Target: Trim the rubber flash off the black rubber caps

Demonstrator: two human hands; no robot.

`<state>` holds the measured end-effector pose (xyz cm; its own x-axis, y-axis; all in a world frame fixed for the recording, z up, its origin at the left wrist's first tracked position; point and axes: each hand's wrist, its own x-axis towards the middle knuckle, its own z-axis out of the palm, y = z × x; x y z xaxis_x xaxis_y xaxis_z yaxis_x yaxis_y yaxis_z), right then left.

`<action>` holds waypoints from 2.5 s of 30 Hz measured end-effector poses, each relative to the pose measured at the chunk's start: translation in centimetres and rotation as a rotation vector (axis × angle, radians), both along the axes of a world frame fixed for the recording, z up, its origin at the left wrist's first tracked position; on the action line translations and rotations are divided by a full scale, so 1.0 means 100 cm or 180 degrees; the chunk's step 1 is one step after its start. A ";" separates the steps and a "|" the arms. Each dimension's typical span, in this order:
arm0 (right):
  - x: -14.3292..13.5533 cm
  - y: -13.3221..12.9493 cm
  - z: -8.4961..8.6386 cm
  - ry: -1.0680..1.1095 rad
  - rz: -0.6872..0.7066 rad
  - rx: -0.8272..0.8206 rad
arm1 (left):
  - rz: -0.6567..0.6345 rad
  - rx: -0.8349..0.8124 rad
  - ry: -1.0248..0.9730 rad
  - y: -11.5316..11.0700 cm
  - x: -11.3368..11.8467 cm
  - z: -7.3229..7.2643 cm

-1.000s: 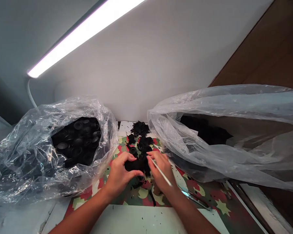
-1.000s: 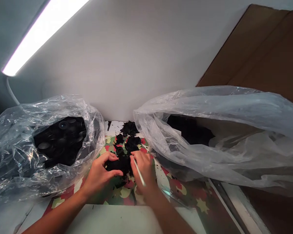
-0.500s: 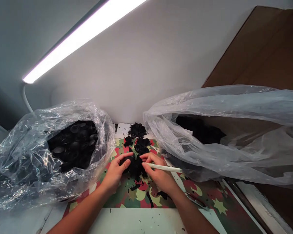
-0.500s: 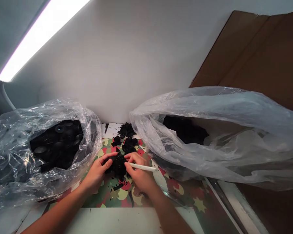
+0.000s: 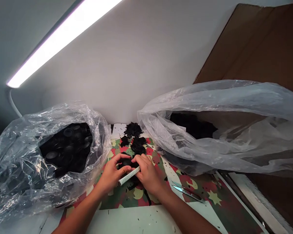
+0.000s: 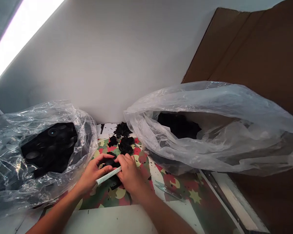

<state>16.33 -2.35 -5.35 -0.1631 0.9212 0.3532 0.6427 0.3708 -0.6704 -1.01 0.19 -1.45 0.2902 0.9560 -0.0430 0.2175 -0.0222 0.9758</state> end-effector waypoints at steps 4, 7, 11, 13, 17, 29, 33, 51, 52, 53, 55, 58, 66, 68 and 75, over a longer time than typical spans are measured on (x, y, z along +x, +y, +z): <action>0.004 0.003 0.001 -0.0509 0.0233 0.0114 | -0.0551 0.0399 0.0794 0.009 -0.010 0.004; 0.007 0.002 0.005 -0.0581 0.0307 -0.0007 | -0.0610 0.0684 0.0636 0.009 -0.011 0.007; 0.007 -0.001 0.010 -0.0431 0.0353 -0.0045 | -0.0500 0.0534 -0.0128 0.003 -0.007 0.010; 0.007 -0.002 0.012 -0.0361 0.0380 -0.0065 | -0.0415 0.0226 -0.0333 0.000 -0.005 0.010; 0.009 -0.003 0.016 -0.0333 0.0429 -0.0103 | -0.0280 0.0217 -0.0083 -0.003 -0.003 0.009; 0.010 0.002 0.011 -0.0623 0.0666 0.0744 | -0.0079 -0.0206 -0.0273 -0.005 0.000 0.009; 0.007 -0.004 0.013 -0.0871 0.0573 0.1289 | 0.0237 -0.0875 -0.0983 -0.009 0.009 -0.005; 0.013 -0.009 0.011 -0.0135 0.0297 0.0482 | 0.0112 -0.0944 -0.2087 0.001 0.002 -0.003; 0.014 -0.009 0.013 0.0162 0.0303 0.0350 | 0.0070 -0.0809 -0.1988 0.001 0.001 -0.002; 0.014 -0.008 0.016 0.0453 0.0299 0.0233 | 0.0027 -0.0629 -0.1870 0.001 0.000 -0.002; 0.014 -0.007 0.020 0.0958 0.0273 0.0098 | -0.0084 -0.0229 -0.1604 0.000 -0.002 -0.003; 0.014 -0.004 0.022 0.1397 0.0396 -0.0036 | -0.0296 0.0158 -0.1280 -0.001 -0.003 -0.007; 0.010 -0.004 0.023 0.1806 0.0849 -0.0976 | -0.0515 0.0451 -0.0806 0.001 -0.005 0.002; 0.011 -0.004 0.024 0.1705 0.0702 -0.0954 | -0.0597 0.0216 -0.0689 0.001 -0.007 0.008; 0.016 -0.007 0.024 0.0045 0.0429 0.0539 | -0.0780 -0.0288 -0.0165 0.000 -0.009 0.014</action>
<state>17.91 -3.05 -3.00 -0.2747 0.8187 0.5043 0.5706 0.5610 -0.5998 -1.90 0.16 -0.08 0.5167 0.8498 -0.1040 0.1661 0.0197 0.9859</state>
